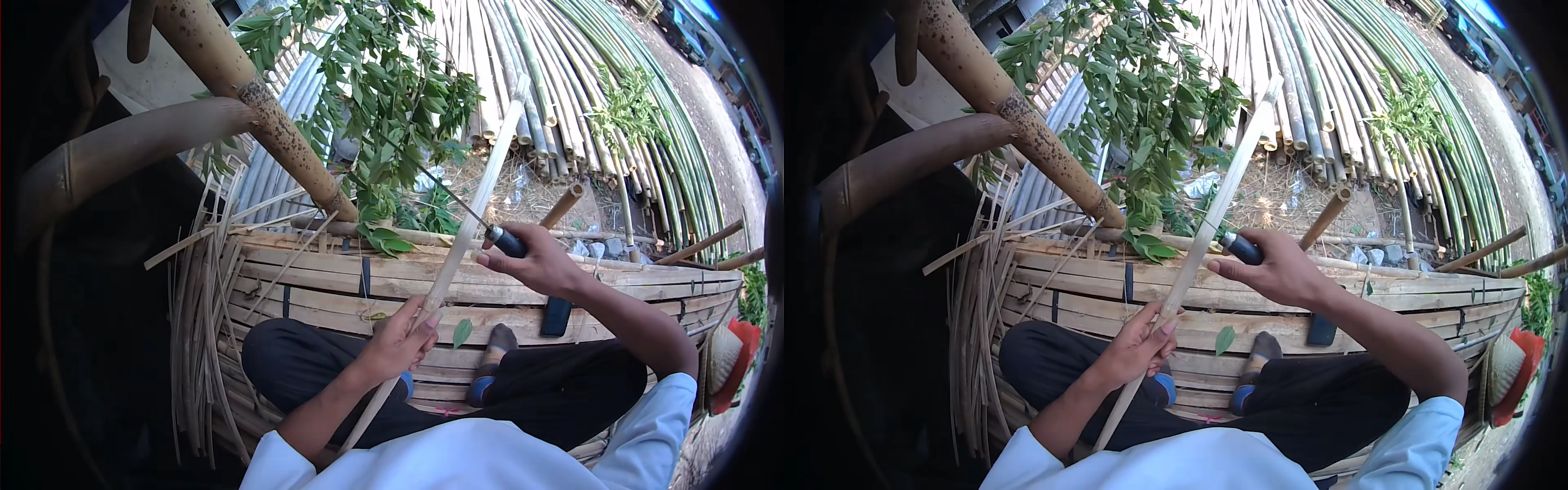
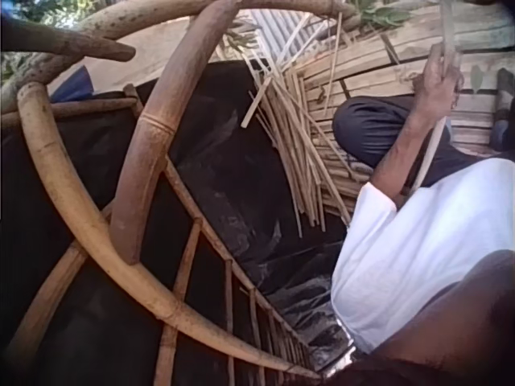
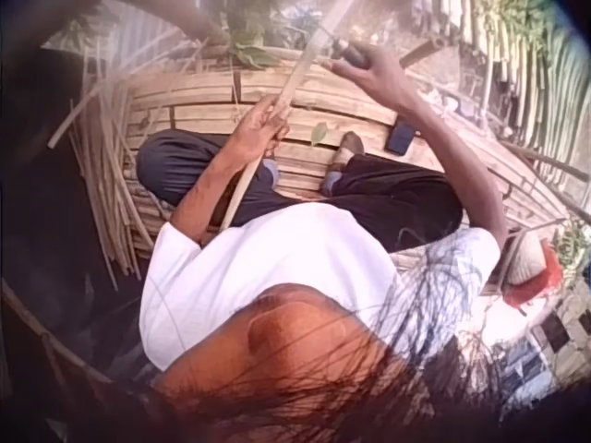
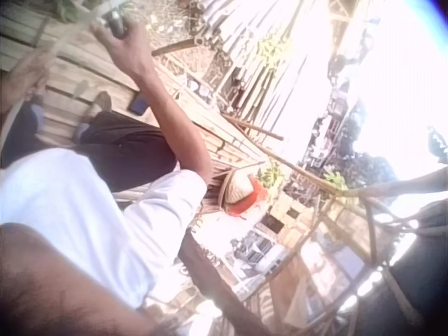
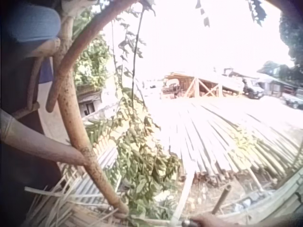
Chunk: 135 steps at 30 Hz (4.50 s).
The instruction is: The person shaves a bamboo pole using a machete while sitting on a wooden platform.
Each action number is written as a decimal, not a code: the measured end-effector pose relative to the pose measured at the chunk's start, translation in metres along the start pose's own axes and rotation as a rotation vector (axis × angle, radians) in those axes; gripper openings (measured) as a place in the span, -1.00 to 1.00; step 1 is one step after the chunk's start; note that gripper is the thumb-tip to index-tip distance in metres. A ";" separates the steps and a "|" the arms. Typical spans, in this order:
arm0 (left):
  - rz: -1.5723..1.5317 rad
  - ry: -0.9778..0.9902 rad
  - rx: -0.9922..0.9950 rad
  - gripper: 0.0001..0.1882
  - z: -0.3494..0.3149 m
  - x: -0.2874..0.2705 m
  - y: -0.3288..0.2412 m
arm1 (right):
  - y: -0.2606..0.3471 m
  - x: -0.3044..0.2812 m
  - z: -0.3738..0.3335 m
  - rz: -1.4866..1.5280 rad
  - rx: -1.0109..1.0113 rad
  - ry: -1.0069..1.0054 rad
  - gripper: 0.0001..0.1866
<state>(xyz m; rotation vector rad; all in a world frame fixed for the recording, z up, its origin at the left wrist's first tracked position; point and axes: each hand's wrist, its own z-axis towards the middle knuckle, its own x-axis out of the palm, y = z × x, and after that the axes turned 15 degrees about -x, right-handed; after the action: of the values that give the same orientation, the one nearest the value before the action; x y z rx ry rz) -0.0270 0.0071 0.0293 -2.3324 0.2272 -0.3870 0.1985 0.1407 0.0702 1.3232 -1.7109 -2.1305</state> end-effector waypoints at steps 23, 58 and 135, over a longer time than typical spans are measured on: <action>0.117 0.146 0.139 -0.39 0.014 0.039 -0.028 | 0.004 -0.013 -0.002 0.610 0.205 -0.603 -0.73; 0.361 -0.452 0.248 -0.74 0.018 0.017 -0.002 | 0.022 0.020 -0.027 -0.665 -0.130 0.332 -0.73; 0.397 -0.436 0.245 -0.61 -0.003 0.020 -0.008 | -0.032 -0.012 -0.014 -0.778 -0.071 0.036 -0.87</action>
<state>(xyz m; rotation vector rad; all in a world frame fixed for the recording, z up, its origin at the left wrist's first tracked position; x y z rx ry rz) -0.0085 0.0053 0.0407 -2.0079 0.3934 0.2737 0.2289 0.1484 0.0497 2.2515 -1.1856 -2.4436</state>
